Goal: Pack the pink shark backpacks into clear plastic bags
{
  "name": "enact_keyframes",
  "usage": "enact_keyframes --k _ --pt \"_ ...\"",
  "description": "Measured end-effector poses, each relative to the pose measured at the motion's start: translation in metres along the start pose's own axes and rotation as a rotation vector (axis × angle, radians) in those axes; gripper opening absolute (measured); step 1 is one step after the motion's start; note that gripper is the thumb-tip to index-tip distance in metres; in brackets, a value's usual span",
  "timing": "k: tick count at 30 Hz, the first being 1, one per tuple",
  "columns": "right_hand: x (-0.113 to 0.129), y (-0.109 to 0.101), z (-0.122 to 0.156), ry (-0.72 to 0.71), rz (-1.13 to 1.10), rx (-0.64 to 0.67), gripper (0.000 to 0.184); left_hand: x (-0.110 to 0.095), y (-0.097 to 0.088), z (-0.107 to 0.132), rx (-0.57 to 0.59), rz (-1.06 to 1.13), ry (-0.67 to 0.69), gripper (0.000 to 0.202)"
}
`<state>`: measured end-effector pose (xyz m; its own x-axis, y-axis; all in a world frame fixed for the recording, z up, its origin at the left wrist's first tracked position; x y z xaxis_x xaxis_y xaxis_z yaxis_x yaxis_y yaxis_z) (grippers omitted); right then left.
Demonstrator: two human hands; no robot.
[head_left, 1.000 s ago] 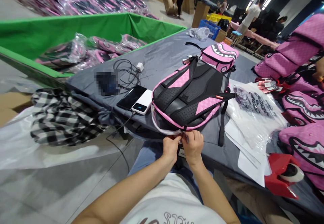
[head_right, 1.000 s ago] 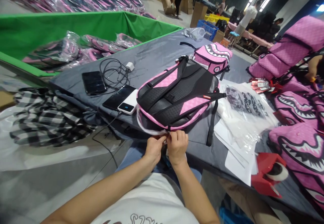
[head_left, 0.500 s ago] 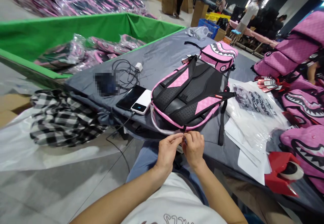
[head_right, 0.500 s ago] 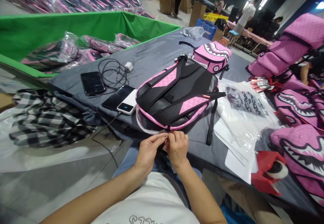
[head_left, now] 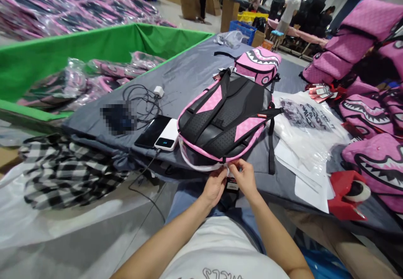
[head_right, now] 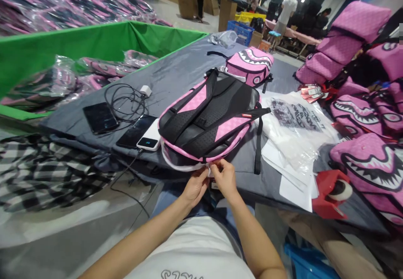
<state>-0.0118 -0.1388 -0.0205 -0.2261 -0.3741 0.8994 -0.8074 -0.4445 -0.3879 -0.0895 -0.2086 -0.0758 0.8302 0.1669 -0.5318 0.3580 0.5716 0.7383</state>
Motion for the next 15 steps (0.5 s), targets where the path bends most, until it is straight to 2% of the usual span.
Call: enact_keyframes --k 3,5,6,8,10,13,15 --pt "0.0 -0.009 0.004 -0.044 0.043 -0.069 0.019 0.001 -0.003 0.0 -0.033 -0.038 -0.005 0.05" --pt "-0.004 -0.033 0.015 -0.062 0.102 -0.17 0.018 0.002 -0.006 0.002 -0.047 -0.087 -0.018 0.053" --pt "-0.007 -0.052 0.023 -0.055 0.133 -0.233 0.019 0.003 -0.009 0.003 -0.063 -0.114 -0.022 0.055" --pt "-0.018 -0.104 0.045 0.002 0.21 -0.395 0.023 0.003 -0.016 0.004 -0.111 -0.174 -0.021 0.058" --pt "-0.028 -0.172 0.079 0.097 0.323 -0.612 0.027 0.002 -0.023 0.002 -0.151 -0.256 -0.018 0.06" --pt "-0.033 -0.278 0.142 0.293 0.492 -0.95 0.032 0.0 -0.026 -0.002 -0.141 -0.39 -0.016 0.059" --pt "-0.034 -0.331 0.176 0.442 0.551 -1.112 0.032 -0.001 -0.026 -0.001 -0.127 -0.443 -0.017 0.057"
Point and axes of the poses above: each hand's wrist, its own z-axis away from the middle knuckle, its own y-axis out of the palm, x = y × z, the point moved 4 cm from there along -z, towards the middle knuckle, and after that the axes turned 4 degrees about -y, right-handed, at the moved point
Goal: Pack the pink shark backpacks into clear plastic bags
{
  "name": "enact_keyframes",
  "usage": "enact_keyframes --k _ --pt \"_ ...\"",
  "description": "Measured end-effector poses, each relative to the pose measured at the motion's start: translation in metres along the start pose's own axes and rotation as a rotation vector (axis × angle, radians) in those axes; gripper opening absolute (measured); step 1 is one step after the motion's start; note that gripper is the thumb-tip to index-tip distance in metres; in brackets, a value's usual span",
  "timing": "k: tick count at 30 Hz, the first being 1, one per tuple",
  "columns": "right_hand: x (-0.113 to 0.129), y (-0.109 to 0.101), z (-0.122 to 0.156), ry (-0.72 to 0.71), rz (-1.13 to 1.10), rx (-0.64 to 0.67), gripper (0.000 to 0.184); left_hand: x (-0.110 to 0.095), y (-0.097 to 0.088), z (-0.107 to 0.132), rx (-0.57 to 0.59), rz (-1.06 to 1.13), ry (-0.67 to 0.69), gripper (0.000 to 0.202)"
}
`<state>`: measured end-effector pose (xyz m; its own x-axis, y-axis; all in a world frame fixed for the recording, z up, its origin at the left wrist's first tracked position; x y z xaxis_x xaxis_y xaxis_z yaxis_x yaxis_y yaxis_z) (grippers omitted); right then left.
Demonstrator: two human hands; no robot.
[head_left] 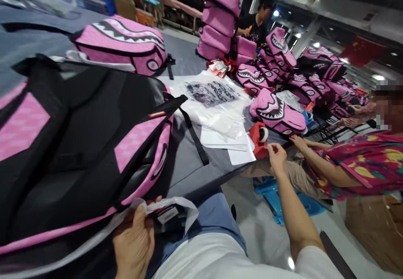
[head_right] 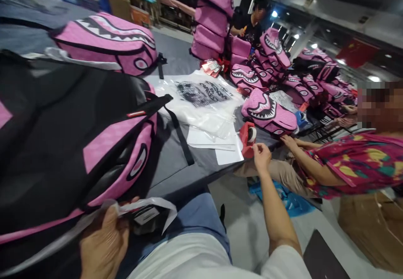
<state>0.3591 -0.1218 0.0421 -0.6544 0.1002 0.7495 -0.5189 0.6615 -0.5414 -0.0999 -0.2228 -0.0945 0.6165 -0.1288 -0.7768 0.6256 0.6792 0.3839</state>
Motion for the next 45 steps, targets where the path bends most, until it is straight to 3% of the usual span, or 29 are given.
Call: enact_keyframes --k 3,10,15,19,23,26,29,31,33,35,38,42,45 --pt "-0.028 -0.02 -0.029 0.14 0.027 -0.018 0.035 -0.001 0.0 0.003 0.003 -0.04 -0.003 0.054" --pt "-0.04 0.014 -0.038 0.266 -0.119 0.007 0.038 0.0 -0.001 0.001 0.034 -0.093 0.003 0.056" --pt "-0.037 0.007 -0.02 0.234 -0.223 -0.083 0.032 -0.003 0.0 0.007 0.011 -0.033 0.001 0.059" --pt "-0.041 0.009 0.012 0.324 -0.36 -0.089 0.033 -0.002 0.001 0.006 0.018 -0.054 0.042 0.058" --pt "-0.024 0.041 0.044 0.451 -0.554 0.106 0.043 0.002 0.003 0.003 0.001 -0.038 0.106 0.06" --pt "0.025 0.084 0.084 0.464 -0.794 0.409 0.041 0.005 0.007 0.007 -0.032 0.078 0.091 0.065" --pt "0.099 0.123 0.141 0.278 -0.971 0.886 0.033 0.005 0.014 0.009 -0.009 0.116 0.087 0.063" --pt "0.145 0.14 0.177 -0.031 -0.871 1.169 0.028 0.004 0.017 0.008 0.009 0.102 0.117 0.058" --pt "0.18 0.153 0.203 -0.408 -0.696 1.306 0.024 0.003 0.017 0.006 0.01 0.065 0.182 0.053" --pt "0.202 0.166 0.217 -0.719 -0.537 1.289 0.022 0.002 0.014 0.005 0.001 0.017 0.257 0.049" --pt "0.213 0.182 0.222 -0.97 -0.317 1.143 0.02 0.004 0.013 0.003 0.012 -0.036 0.313 0.042" --pt "0.212 0.19 0.224 -1.1 -0.111 1.029 0.017 0.006 0.013 0.0 0.021 -0.07 0.303 0.034" --pt "0.211 0.191 0.228 -1.119 -0.045 1.006 0.014 0.004 0.013 0.002 0.039 -0.047 0.294 0.033"
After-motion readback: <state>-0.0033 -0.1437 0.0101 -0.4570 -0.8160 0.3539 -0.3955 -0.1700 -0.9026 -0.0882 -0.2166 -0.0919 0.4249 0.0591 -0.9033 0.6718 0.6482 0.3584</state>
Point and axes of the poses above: each hand's wrist, its own z-axis away from the middle knuckle, its own y-axis out of the palm, x = y × z, the point moved 4 cm from there along -z, towards the middle knuckle, and after that the axes turned 4 degrees about -y, right-handed, at the moved point
